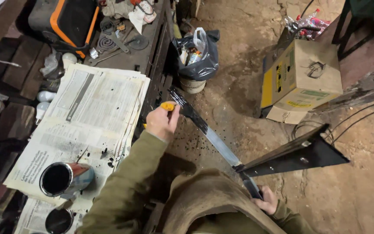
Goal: The recorder is painting a three-pronged metal frame with black paint using a paintbrush in a workshop.
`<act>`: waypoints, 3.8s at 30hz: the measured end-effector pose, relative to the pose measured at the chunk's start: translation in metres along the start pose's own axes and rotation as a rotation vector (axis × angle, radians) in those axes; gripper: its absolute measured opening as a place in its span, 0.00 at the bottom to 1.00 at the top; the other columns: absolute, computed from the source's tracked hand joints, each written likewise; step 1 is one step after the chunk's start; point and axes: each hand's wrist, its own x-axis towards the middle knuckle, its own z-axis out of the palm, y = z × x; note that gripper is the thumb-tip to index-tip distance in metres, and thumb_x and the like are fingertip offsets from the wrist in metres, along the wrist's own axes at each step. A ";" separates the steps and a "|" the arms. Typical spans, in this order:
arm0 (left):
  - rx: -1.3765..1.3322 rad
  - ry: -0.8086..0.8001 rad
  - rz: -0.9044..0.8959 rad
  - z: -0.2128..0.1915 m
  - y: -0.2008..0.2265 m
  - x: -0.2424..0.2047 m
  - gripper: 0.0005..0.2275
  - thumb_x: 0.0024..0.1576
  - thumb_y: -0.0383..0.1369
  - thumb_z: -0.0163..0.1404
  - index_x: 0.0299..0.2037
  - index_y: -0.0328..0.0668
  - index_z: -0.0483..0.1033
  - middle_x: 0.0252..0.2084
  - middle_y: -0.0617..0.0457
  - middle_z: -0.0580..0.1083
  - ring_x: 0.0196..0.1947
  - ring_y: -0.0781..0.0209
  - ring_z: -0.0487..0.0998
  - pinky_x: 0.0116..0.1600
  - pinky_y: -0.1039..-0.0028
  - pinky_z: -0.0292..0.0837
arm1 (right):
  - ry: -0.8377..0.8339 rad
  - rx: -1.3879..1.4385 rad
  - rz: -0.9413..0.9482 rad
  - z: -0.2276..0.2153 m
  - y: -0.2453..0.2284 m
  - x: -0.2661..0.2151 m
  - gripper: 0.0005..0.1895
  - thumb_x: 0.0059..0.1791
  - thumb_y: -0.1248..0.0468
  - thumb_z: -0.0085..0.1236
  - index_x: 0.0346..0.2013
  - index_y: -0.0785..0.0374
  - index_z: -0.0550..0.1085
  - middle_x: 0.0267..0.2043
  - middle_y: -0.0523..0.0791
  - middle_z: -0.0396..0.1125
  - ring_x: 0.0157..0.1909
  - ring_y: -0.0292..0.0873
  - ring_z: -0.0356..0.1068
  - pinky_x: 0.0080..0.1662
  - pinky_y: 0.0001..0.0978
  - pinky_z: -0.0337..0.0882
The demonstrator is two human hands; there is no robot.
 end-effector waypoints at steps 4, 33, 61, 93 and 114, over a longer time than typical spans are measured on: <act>-0.323 -0.114 -0.077 0.012 -0.007 -0.003 0.09 0.62 0.35 0.53 0.40 0.37 0.81 0.25 0.51 0.79 0.23 0.66 0.77 0.29 0.73 0.71 | 0.055 0.195 -0.025 0.008 0.035 -0.002 0.17 0.38 0.63 0.66 0.37 0.66 0.73 0.31 0.42 0.68 0.33 0.38 0.67 0.36 0.34 0.66; -0.376 -0.204 -0.091 0.023 0.036 -0.030 0.07 0.62 0.33 0.53 0.41 0.37 0.80 0.23 0.50 0.76 0.23 0.68 0.75 0.30 0.74 0.72 | -0.033 0.155 -0.078 0.001 -0.007 -0.002 0.17 0.38 0.57 0.68 0.31 0.67 0.77 0.26 0.43 0.70 0.29 0.37 0.68 0.32 0.32 0.67; -0.402 -0.150 0.152 0.030 0.079 -0.056 0.05 0.61 0.30 0.54 0.39 0.36 0.80 0.29 0.45 0.76 0.26 0.51 0.80 0.33 0.67 0.75 | -0.054 0.092 0.068 -0.005 -0.054 -0.023 0.13 0.37 0.61 0.65 0.27 0.67 0.74 0.22 0.39 0.65 0.27 0.35 0.62 0.30 0.32 0.62; -0.369 -0.384 0.246 0.029 0.073 -0.052 0.07 0.60 0.34 0.55 0.38 0.39 0.81 0.27 0.44 0.77 0.23 0.49 0.79 0.32 0.64 0.75 | -0.053 0.171 -0.026 -0.005 -0.049 -0.018 0.11 0.39 0.63 0.64 0.26 0.69 0.74 0.24 0.41 0.66 0.27 0.36 0.63 0.31 0.32 0.61; -0.347 -0.360 -0.227 0.019 -0.022 0.024 0.11 0.61 0.38 0.55 0.39 0.38 0.82 0.28 0.54 0.79 0.25 0.68 0.77 0.32 0.73 0.74 | -0.057 0.071 0.032 -0.009 -0.030 -0.022 0.14 0.37 0.60 0.64 0.28 0.67 0.75 0.23 0.39 0.65 0.28 0.34 0.63 0.31 0.31 0.62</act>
